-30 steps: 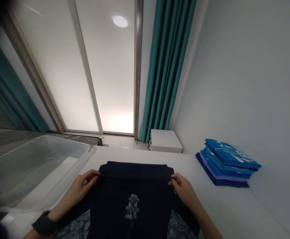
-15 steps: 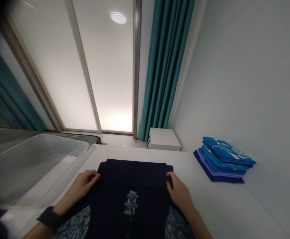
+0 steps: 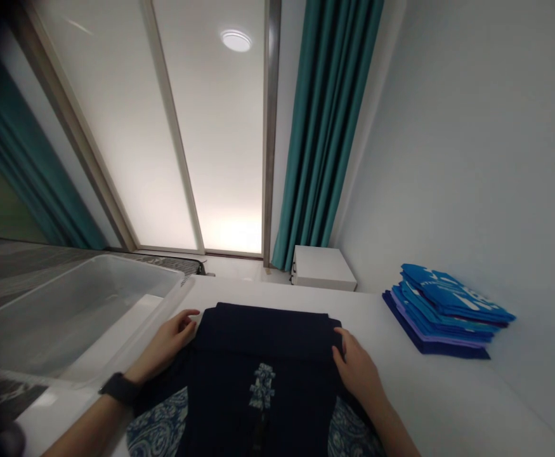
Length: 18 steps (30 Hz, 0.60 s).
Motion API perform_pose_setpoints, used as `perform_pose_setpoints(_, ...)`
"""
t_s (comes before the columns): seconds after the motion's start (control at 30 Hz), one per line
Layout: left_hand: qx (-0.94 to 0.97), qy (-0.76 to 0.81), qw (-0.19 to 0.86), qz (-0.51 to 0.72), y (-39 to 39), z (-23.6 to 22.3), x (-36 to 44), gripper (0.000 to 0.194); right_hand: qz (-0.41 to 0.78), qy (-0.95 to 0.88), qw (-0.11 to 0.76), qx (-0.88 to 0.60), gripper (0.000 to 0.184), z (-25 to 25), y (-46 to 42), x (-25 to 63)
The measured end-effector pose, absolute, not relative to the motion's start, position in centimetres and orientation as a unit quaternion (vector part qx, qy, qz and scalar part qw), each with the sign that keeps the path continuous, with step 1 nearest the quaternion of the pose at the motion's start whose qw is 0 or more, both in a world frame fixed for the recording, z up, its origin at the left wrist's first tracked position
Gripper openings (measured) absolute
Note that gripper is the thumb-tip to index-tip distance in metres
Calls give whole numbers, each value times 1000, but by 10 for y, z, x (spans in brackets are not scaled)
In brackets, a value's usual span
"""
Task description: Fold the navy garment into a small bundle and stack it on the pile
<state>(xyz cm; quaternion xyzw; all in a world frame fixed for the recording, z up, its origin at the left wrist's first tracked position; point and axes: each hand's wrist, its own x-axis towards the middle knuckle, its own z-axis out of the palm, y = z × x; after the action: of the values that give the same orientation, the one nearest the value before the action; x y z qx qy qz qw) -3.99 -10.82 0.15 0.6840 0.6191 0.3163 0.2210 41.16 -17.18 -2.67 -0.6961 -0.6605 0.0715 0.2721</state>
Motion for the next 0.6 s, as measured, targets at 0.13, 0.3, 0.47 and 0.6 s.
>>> perform_pose_setpoints(0.13,703,648,181,231,-90,8,-36,40,30,-678,256,-689,41,-31,-172,412)
perform_pose_setpoints(0.3,721,650,134,199,-68,15,-28,30,-60,-708,233,-664,31,-18,-172,401)
perform_pose_setpoints(0.47,737,625,138,219,-65,13,-25,18,-54,-769,196,-606,21,7,-167,361)
perform_pose_setpoints(0.6,746,590,171,258,-66,6,-28,20,-36,-792,195,-577,22,6,-162,331)
